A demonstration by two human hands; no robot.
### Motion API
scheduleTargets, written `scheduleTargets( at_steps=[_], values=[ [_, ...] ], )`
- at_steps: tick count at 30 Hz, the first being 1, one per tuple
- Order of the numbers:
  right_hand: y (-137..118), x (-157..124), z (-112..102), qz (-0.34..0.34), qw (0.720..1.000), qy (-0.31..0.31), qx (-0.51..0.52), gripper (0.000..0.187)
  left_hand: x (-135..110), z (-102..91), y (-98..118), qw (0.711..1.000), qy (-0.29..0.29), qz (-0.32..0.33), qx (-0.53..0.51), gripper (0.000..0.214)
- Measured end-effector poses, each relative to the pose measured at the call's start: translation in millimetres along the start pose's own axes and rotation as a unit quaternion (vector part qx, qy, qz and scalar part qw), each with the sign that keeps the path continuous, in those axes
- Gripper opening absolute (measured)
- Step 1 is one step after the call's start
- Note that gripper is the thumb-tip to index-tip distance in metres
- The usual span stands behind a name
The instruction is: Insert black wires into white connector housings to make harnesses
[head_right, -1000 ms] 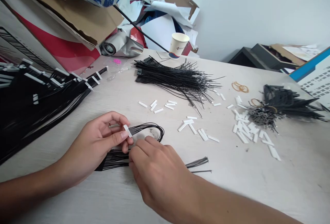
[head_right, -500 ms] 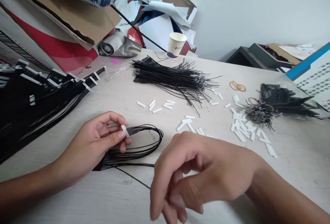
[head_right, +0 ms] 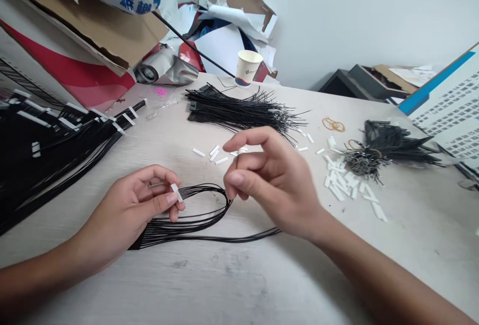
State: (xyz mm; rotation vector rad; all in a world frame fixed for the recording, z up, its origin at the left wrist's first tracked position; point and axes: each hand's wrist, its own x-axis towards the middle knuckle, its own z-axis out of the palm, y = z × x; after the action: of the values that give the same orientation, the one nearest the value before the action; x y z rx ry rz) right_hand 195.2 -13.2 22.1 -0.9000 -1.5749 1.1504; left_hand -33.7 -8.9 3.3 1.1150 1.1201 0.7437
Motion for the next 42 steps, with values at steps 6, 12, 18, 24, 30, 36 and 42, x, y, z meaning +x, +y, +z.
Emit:
scheduleTargets(
  at_steps=[6,12,18,24,30,36,42],
  values=[
    [12.1,0.3,19.1,-0.053,0.984,0.002,-0.168,0.008,-1.1,-0.1,1.9,1.000,0.000,-0.006,0.017,0.009],
    [11.3,0.6,26.5,-0.106,0.958,-0.006,-0.267,0.008,-2.6,0.4,2.0,0.999,0.001,-0.005,0.033,0.010],
    [14.6,0.1,36.3,-0.148,0.938,-0.008,-0.312,0.012,-5.2,2.7,4.1,0.999,0.007,-0.014,0.030,0.012],
    [13.5,-1.5,44.0,-0.111,0.954,0.010,-0.278,0.015,-6.4,5.6,4.7,0.999,0.011,-0.016,0.031,0.012],
    [14.8,-3.5,47.9,-0.067,0.968,0.028,-0.241,0.014,-6.0,5.1,4.1,0.999,0.008,-0.017,0.034,0.009],
    [16.4,-4.1,49.3,-0.056,0.971,0.040,-0.230,0.013,-5.8,6.0,4.3,0.999,0.005,-0.026,0.028,0.009],
    [17.2,-4.7,50.1,-0.017,0.981,0.041,-0.188,0.011,-6.6,6.7,4.1,0.999,0.005,-0.019,0.035,0.009]
  ],
)
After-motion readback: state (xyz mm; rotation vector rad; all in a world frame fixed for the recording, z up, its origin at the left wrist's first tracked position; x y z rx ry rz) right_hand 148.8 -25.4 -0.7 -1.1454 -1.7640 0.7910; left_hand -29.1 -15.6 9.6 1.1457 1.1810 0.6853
